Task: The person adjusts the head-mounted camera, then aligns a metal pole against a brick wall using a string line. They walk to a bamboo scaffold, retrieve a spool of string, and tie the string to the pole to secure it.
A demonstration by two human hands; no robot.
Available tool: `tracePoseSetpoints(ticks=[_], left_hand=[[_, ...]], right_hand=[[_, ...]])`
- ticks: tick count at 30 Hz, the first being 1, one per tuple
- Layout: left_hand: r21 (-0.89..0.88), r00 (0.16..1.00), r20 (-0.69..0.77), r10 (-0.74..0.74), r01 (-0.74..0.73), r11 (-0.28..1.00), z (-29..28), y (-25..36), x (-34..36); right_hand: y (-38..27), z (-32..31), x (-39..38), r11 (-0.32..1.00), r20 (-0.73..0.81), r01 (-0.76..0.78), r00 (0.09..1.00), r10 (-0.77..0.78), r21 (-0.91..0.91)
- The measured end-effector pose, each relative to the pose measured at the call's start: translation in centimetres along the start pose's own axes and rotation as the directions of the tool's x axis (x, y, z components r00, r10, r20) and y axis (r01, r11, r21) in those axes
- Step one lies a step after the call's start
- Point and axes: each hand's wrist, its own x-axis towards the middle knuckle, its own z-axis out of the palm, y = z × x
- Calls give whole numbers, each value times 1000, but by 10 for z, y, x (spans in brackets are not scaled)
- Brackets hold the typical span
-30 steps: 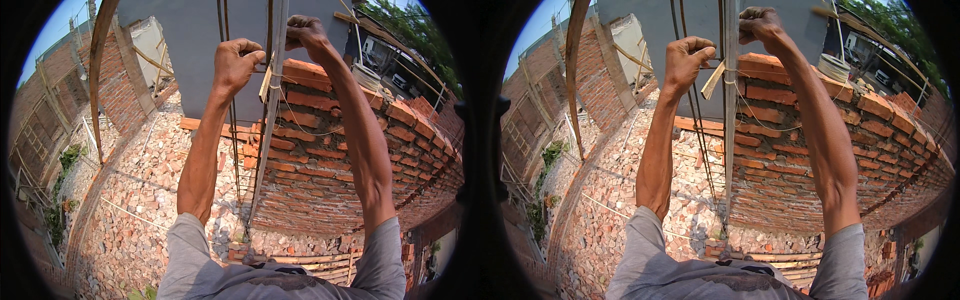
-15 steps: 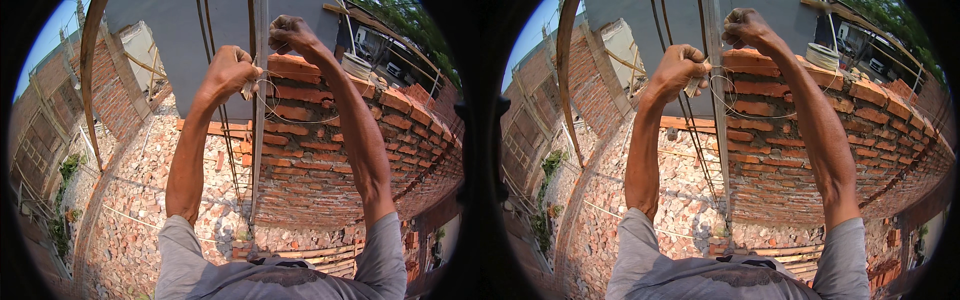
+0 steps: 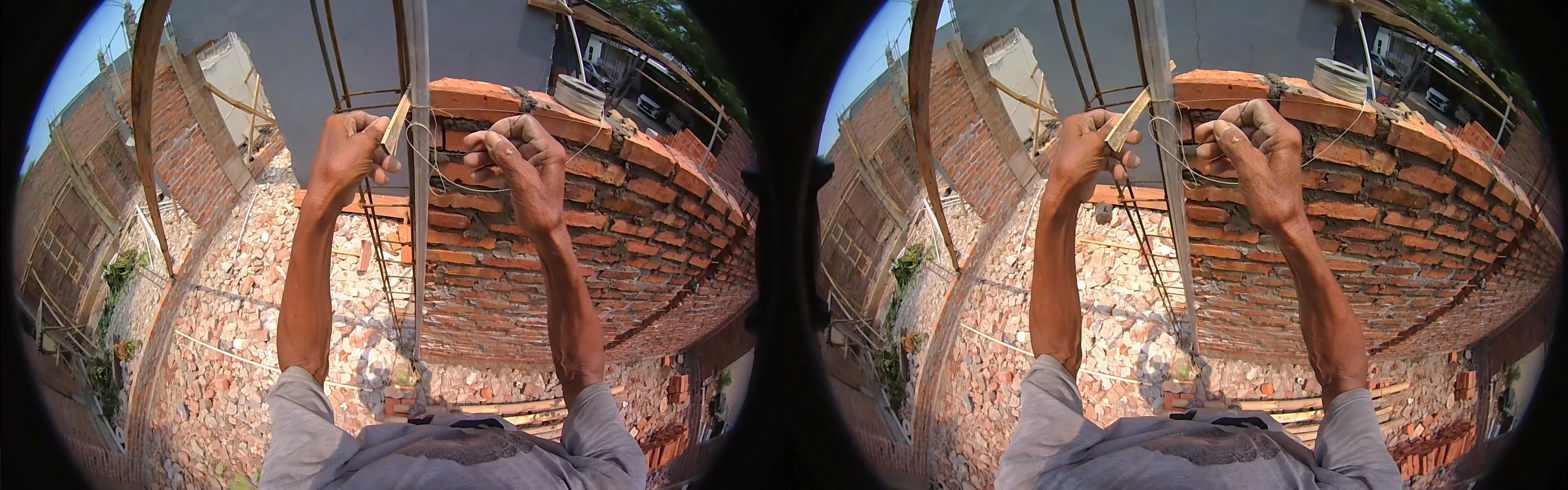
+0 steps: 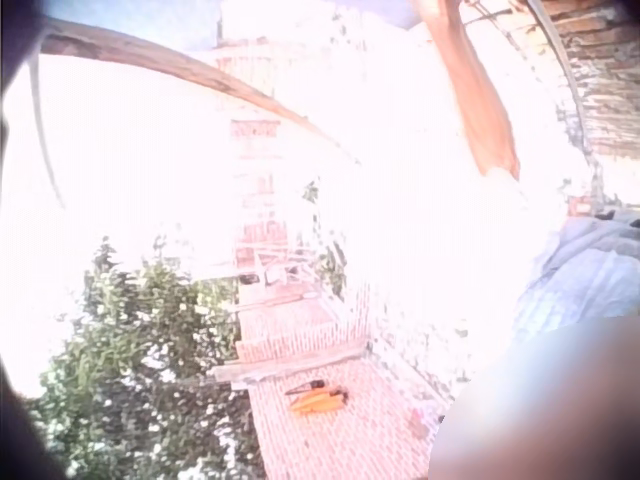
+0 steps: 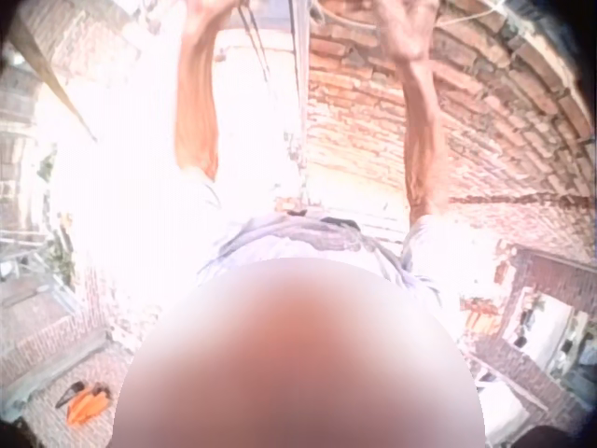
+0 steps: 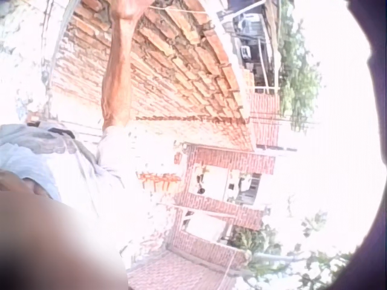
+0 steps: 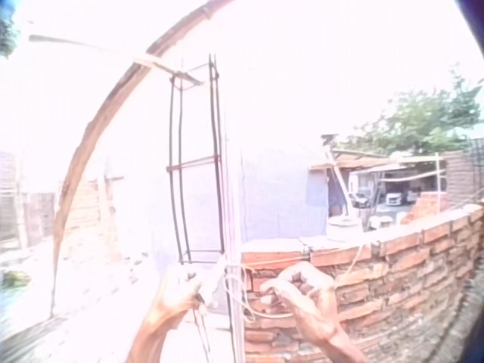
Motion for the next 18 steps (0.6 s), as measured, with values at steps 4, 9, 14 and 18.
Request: tracePoseSetpoints(ticks=[4, 9, 14, 18], left_hand=[[-163, 996, 18, -83, 85, 983, 13, -21, -12], [-138, 994, -59, -93, 84, 987, 15, -35, -6], [-124, 979, -205, -19, -7, 992, 7, -52, 13], [-98, 974, -221, 36, -59, 993, 5, -65, 17]], right_hand=[[20, 42, -52, 998, 134, 64, 989, -62, -11], [53, 83, -67, 753, 331, 476, 875, -353, -454], [58, 88, -69, 716, 367, 489, 867, -337, -498], [52, 71, -61, 634, 355, 491, 871, -341, -598]])
